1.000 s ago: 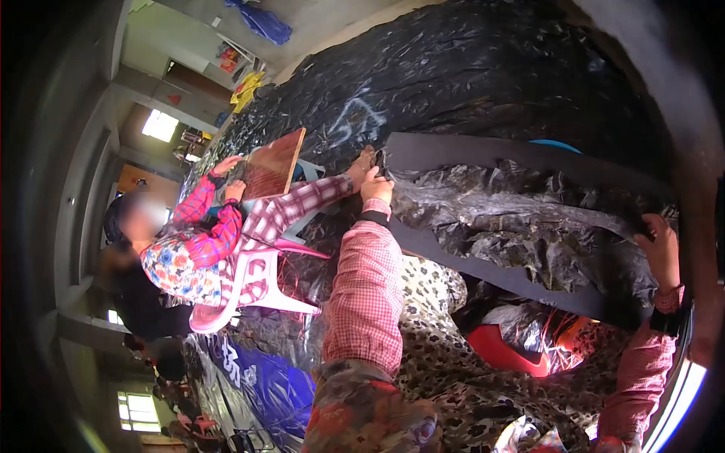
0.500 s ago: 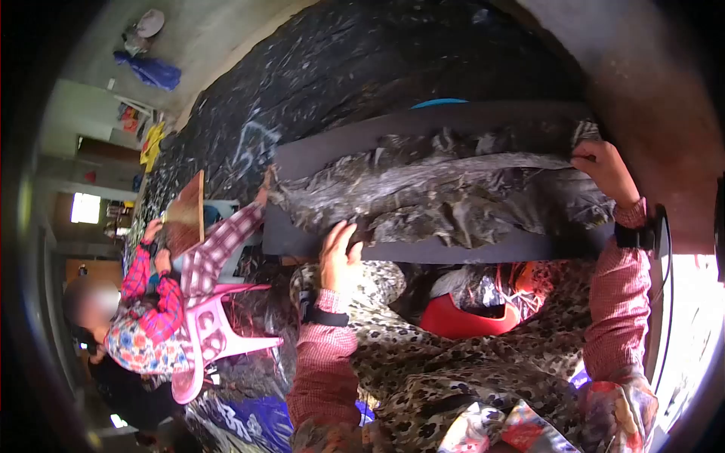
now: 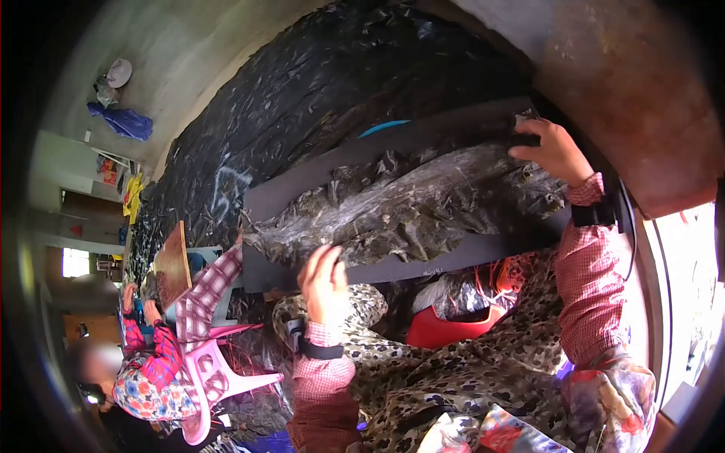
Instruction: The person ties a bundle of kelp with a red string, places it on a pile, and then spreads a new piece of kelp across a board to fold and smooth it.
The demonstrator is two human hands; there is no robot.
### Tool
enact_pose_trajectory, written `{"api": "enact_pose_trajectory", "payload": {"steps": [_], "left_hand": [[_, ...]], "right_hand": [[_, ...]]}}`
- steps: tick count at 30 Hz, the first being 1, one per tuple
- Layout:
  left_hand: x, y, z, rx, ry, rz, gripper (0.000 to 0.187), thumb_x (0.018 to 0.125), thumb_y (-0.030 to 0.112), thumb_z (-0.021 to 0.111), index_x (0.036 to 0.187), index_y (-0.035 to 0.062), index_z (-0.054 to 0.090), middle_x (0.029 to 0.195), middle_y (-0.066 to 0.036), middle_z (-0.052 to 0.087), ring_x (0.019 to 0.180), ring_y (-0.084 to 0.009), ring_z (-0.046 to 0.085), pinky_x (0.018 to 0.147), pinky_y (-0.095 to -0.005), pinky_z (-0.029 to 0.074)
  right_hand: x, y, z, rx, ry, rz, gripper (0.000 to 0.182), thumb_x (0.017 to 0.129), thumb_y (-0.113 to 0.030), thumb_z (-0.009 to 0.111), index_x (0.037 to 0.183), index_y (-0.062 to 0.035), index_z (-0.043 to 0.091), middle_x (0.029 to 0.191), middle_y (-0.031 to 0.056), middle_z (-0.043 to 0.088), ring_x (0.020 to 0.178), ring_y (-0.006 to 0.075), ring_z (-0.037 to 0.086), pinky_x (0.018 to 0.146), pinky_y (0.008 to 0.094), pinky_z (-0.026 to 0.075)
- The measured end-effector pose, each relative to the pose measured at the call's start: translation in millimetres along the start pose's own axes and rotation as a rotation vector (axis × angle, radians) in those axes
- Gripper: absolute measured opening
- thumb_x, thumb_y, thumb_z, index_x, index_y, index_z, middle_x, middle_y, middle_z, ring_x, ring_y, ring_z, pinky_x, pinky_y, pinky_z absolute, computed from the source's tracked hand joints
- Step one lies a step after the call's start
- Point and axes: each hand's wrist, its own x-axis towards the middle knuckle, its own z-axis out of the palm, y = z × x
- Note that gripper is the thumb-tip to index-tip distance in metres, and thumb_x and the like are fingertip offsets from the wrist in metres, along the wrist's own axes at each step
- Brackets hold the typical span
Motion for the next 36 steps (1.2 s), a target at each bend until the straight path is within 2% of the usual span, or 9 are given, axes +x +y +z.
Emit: {"api": "enact_pose_trajectory", "payload": {"steps": [2, 4, 9, 13, 17, 26, 31, 34, 36], "left_hand": [[12, 21, 16, -0.153, -0.107, 0.105, 0.029, 0.081, 0.012, 0.062, 0.11, 0.0061, 0.063, 0.116, -0.012, 0.059, 0.105, -0.0304, 0.056, 0.094, -0.0406, 0.041], [28, 40, 36, 0.017, -0.095, 0.248, 0.029, 0.081, 0.013, 0.062, 0.109, 0.0054, 0.064, 0.116, -0.011, 0.06, 0.104, -0.0296, 0.056, 0.091, -0.0384, 0.042], [51, 19, 71, 0.069, -0.038, 0.298, 0.018, 0.073, 0.0, 0.063, 0.09, 0.003, 0.065, 0.088, -0.012, 0.061, 0.084, -0.0333, 0.059, 0.077, -0.0399, 0.047], [45, 11, 59, 0.12, -0.072, 0.296, 0.015, 0.071, -0.003, 0.06, 0.083, 0.0049, 0.062, 0.09, -0.011, 0.062, 0.087, -0.0317, 0.059, 0.077, -0.0394, 0.045], [36, 16, 54, 0.171, -0.114, 0.32, 0.017, 0.071, -0.003, 0.061, 0.086, 0.0057, 0.063, 0.094, -0.01, 0.062, 0.091, -0.0303, 0.058, 0.082, -0.0394, 0.043], [82, 78, 9, -0.171, -0.152, 0.26, 0.012, 0.084, 0.009, 0.062, 0.093, 0.0001, 0.065, 0.091, -0.014, 0.066, 0.085, -0.0265, 0.065, 0.075, -0.0323, 0.049], [131, 45, 91, 0.14, -0.068, 0.345, 0.016, 0.075, 0.013, 0.069, 0.089, 0.0041, 0.068, 0.085, -0.013, 0.065, 0.077, -0.0296, 0.062, 0.073, -0.0384, 0.049], [139, 41, 95, 0.134, -0.333, 0.143, 0.008, 0.073, 0.016, 0.067, 0.079, 0.0114, 0.069, 0.085, -0.012, 0.064, 0.09, -0.0314, 0.059, 0.082, -0.0425, 0.045], [139, 37, 91, -0.129, -0.224, 0.144, 0.006, 0.072, 0.005, 0.066, 0.076, 0.0089, 0.068, 0.077, -0.01, 0.062, 0.074, -0.0278, 0.063, 0.071, -0.0391, 0.05]], "right_hand": [[-10, 8, -13, -0.001, -0.104, 0.071, 0.049, 0.068, -0.027, 0.076, 0.106, 0.0005, 0.063, 0.105, 0.0201, 0.062, 0.097, 0.0352, 0.06, 0.085, 0.0375, 0.048], [-15, 30, -13, -0.21, -0.155, 0.078, 0.046, 0.067, -0.023, 0.076, 0.105, 0.0009, 0.064, 0.105, 0.0203, 0.062, 0.096, 0.0347, 0.061, 0.084, 0.0385, 0.049], [-10, 32, -18, 0.107, -0.041, 0.134, 0.028, 0.072, -0.012, 0.071, 0.093, 0.0048, 0.064, 0.083, 0.0176, 0.066, 0.075, 0.029, 0.063, 0.07, 0.0342, 0.048], [-6, 21, -40, 0.388, -0.006, 0.218, 0.023, 0.072, -0.011, 0.071, 0.09, 0.0032, 0.066, 0.08, 0.0146, 0.066, 0.073, 0.0221, 0.064, 0.068, 0.0316, 0.049], [-13, 39, -36, 0.071, -0.164, 0.218, 0.028, 0.071, -0.015, 0.073, 0.091, 0.0029, 0.066, 0.082, 0.0174, 0.066, 0.075, 0.0263, 0.064, 0.068, 0.0336, 0.05], [-5, 12, -19, -0.001, -0.29, 0.128, 0.027, 0.074, -0.025, 0.071, 0.078, 0.0016, 0.069, 0.067, 0.0169, 0.065, 0.062, 0.0278, 0.064, 0.06, 0.0362, 0.049], [-1, -1, -5, -0.007, -0.291, 0.08, 0.023, 0.075, -0.02, 0.066, 0.084, 0.0005, 0.068, 0.074, 0.018, 0.065, 0.072, 0.0317, 0.064, 0.065, 0.0373, 0.049], [-2, 5, 0, 0.026, -0.299, 0.009, 0.023, 0.071, -0.017, 0.065, 0.086, 0.0, 0.068, 0.08, 0.019, 0.065, 0.079, 0.0333, 0.063, 0.071, 0.0377, 0.05], [-2, 4, 2, 0.025, -0.309, -0.03, 0.023, 0.07, -0.014, 0.064, 0.088, 0.0, 0.068, 0.083, 0.0191, 0.066, 0.08, 0.0333, 0.064, 0.073, 0.0376, 0.05]]}}
